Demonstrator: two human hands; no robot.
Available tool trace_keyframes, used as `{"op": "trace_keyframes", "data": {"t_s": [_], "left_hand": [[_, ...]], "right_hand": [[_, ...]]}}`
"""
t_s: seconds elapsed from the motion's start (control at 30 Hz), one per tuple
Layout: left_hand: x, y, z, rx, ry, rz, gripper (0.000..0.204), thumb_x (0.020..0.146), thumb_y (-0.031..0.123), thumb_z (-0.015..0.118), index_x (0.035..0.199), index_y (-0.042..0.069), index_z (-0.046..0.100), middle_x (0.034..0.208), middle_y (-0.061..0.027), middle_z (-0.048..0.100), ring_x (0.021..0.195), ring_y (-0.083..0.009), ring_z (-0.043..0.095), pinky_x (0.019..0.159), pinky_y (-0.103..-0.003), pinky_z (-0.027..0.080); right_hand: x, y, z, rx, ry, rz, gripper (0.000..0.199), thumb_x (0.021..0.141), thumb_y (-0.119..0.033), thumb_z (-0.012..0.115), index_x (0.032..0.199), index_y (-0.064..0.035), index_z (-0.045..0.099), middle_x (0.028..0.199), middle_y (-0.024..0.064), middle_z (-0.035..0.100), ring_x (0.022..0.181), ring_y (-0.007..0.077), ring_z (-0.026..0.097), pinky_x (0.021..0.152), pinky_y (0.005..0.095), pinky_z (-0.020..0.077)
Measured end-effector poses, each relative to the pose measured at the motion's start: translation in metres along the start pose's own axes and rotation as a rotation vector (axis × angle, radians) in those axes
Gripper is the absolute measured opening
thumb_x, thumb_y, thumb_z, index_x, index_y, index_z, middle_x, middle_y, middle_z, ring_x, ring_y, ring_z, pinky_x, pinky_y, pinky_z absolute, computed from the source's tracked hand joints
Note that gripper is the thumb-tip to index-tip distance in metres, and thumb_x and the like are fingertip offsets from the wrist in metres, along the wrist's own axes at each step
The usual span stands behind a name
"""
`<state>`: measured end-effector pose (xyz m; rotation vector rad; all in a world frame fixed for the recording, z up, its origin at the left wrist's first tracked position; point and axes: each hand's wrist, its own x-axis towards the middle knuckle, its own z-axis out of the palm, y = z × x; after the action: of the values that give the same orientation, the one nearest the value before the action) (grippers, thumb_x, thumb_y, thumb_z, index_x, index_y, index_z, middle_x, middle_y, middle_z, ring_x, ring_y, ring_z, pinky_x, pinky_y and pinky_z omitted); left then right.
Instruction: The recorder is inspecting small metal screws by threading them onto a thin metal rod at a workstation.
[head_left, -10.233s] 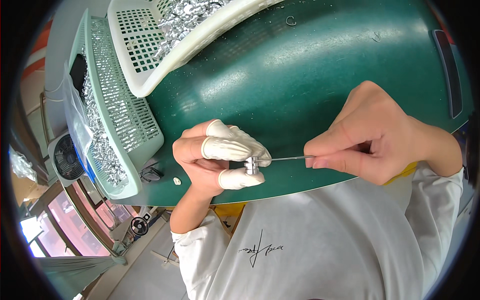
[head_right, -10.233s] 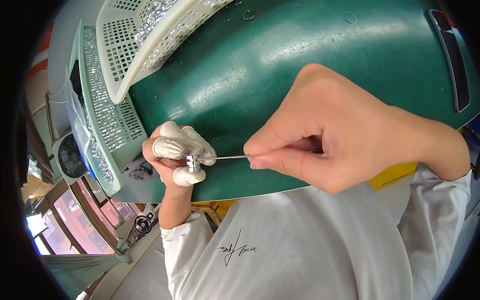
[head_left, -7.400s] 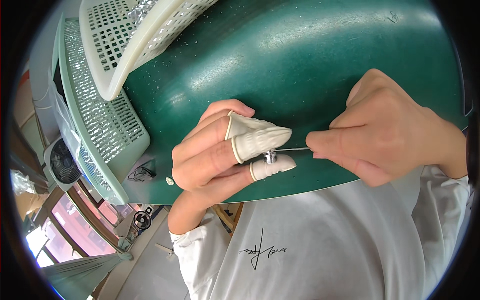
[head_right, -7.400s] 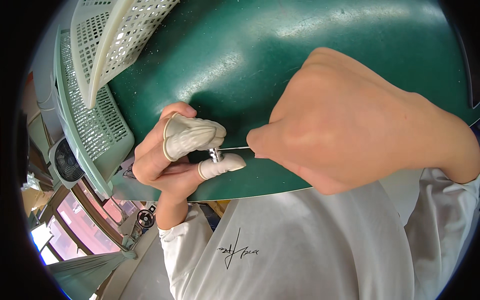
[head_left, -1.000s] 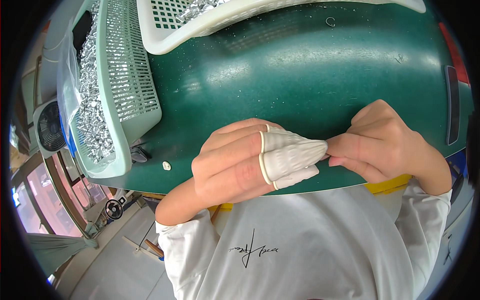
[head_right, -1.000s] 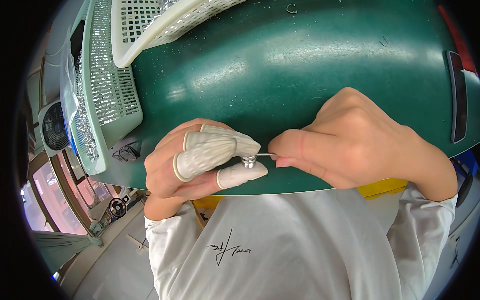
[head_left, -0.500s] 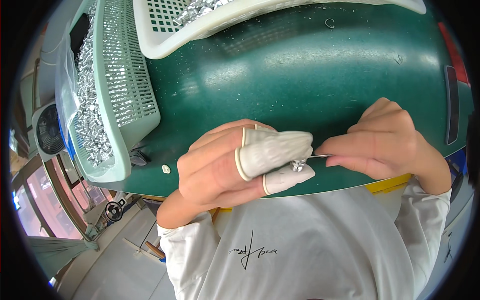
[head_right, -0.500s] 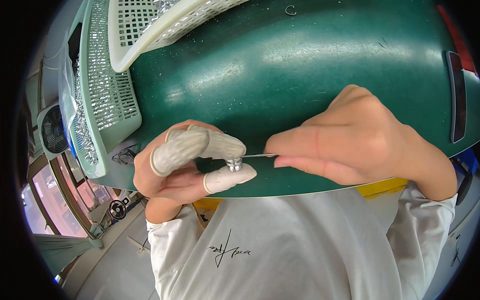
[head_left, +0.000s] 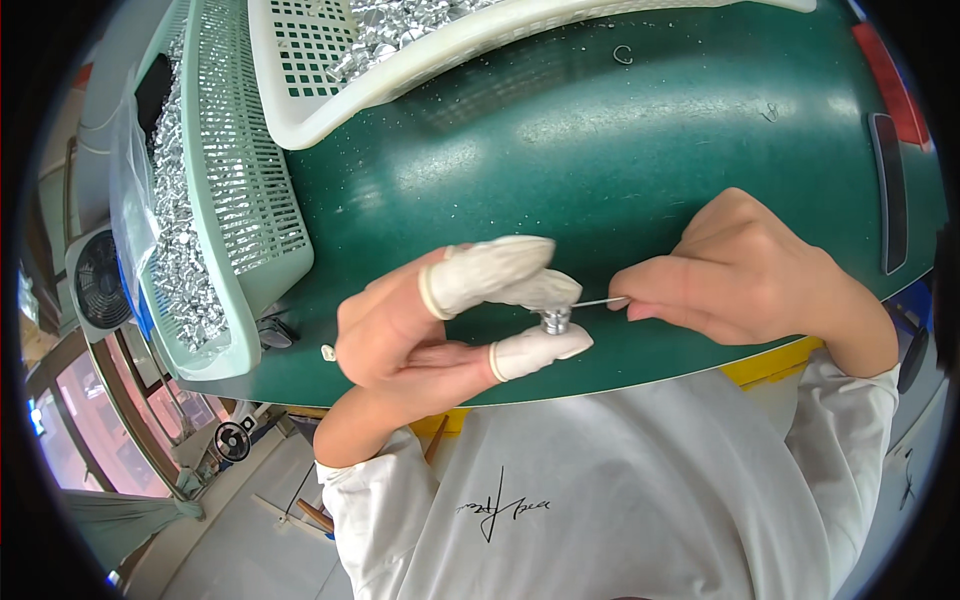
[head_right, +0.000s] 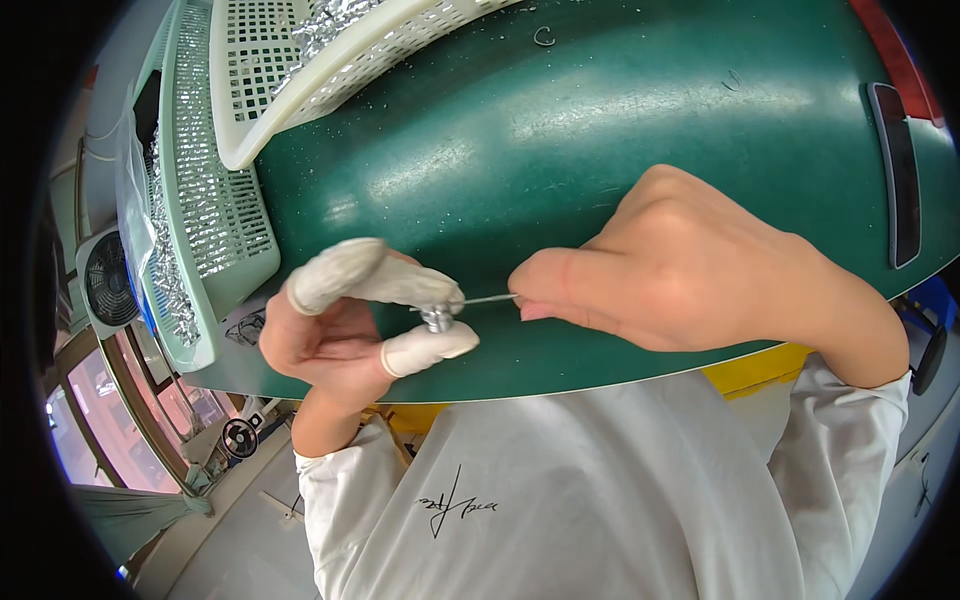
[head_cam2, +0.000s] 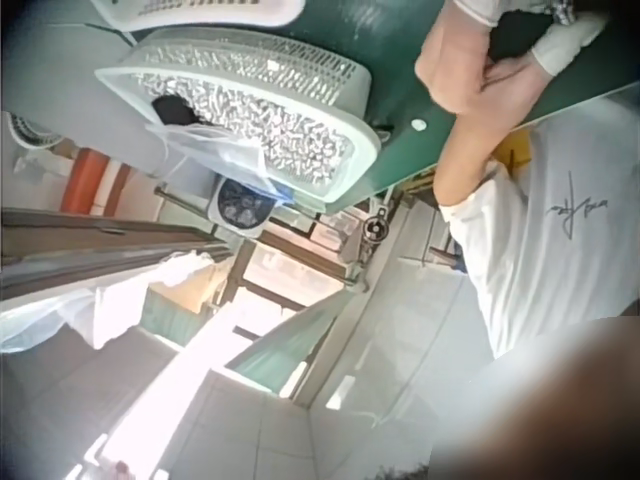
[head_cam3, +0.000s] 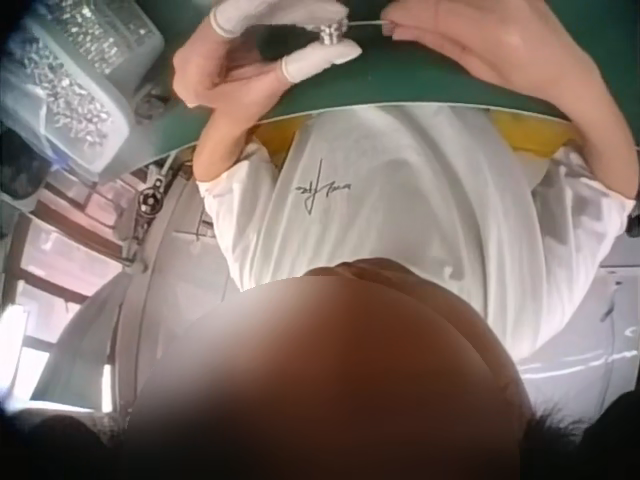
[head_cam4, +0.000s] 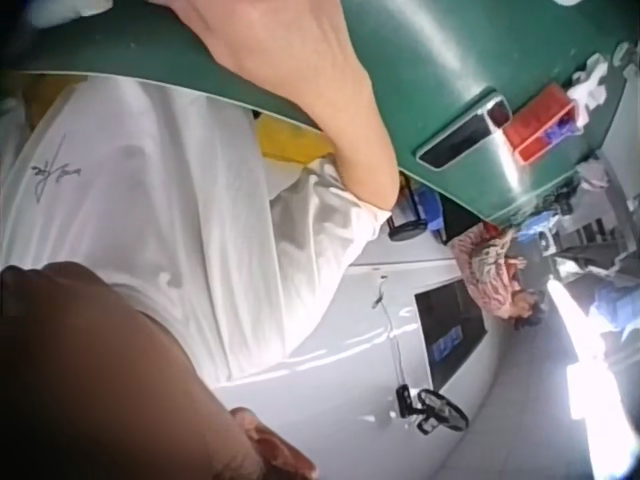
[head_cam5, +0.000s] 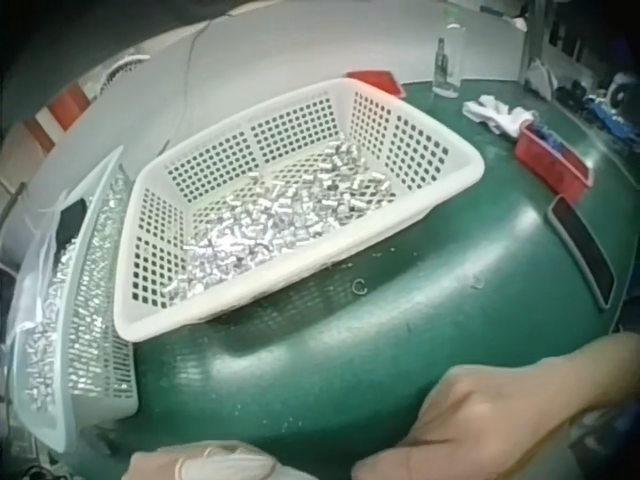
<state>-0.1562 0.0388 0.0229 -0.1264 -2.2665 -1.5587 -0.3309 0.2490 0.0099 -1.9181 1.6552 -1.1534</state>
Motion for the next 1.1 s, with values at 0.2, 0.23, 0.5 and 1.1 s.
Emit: {"op": "trace_keyframes", "data": {"t_s": [0.2,0.23,0.5,1.1], "left_hand": [[0.005,0.003,0.003,0.062,-0.183,0.093,0.062,0.065,0.0,0.095,0.118,-0.005,0.064,0.088,-0.0209,0.076,0.073,-0.028,0.074,0.067,-0.036,0.06],[0.006,0.0,0.003,0.032,-0.092,0.116,0.055,0.069,0.001,0.094,0.116,-0.007,0.067,0.087,-0.0201,0.076,0.072,-0.0265,0.074,0.066,-0.034,0.06],[0.004,-0.001,0.0,-0.006,-0.149,0.035,0.067,0.065,-0.005,0.094,0.124,-0.004,0.061,0.093,-0.024,0.074,0.08,-0.0288,0.075,0.068,-0.038,0.063],[-0.004,-0.011,0.001,0.024,0.002,0.046,0.056,0.07,-0.006,0.091,0.118,-0.003,0.062,0.087,-0.0203,0.074,0.076,-0.0269,0.073,0.067,-0.038,0.061]], "right_hand": [[-0.001,-0.005,0.001,-0.095,-0.136,-0.032,0.017,0.09,-0.017,0.078,0.102,-0.0054,0.073,0.059,0.0006,0.062,0.041,0.0165,0.052,0.041,0.0305,0.0362],[-0.002,-0.005,0.001,-0.074,-0.115,-0.01,0.018,0.09,-0.018,0.078,0.102,-0.006,0.073,0.058,-0.0005,0.061,0.041,0.0159,0.053,0.04,0.0297,0.0362],[0.002,-0.006,-0.004,0.011,0.094,0.103,0.023,0.079,-0.008,0.083,0.099,-0.0088,0.072,0.057,-0.0043,0.057,0.042,0.0095,0.052,0.04,0.0249,0.0367],[0.0,-0.002,-0.004,0.093,0.237,0.05,0.015,0.075,0.003,0.078,0.084,-0.0069,0.071,0.055,-0.0034,0.056,0.04,0.0098,0.05,0.039,0.0253,0.0366]]}}
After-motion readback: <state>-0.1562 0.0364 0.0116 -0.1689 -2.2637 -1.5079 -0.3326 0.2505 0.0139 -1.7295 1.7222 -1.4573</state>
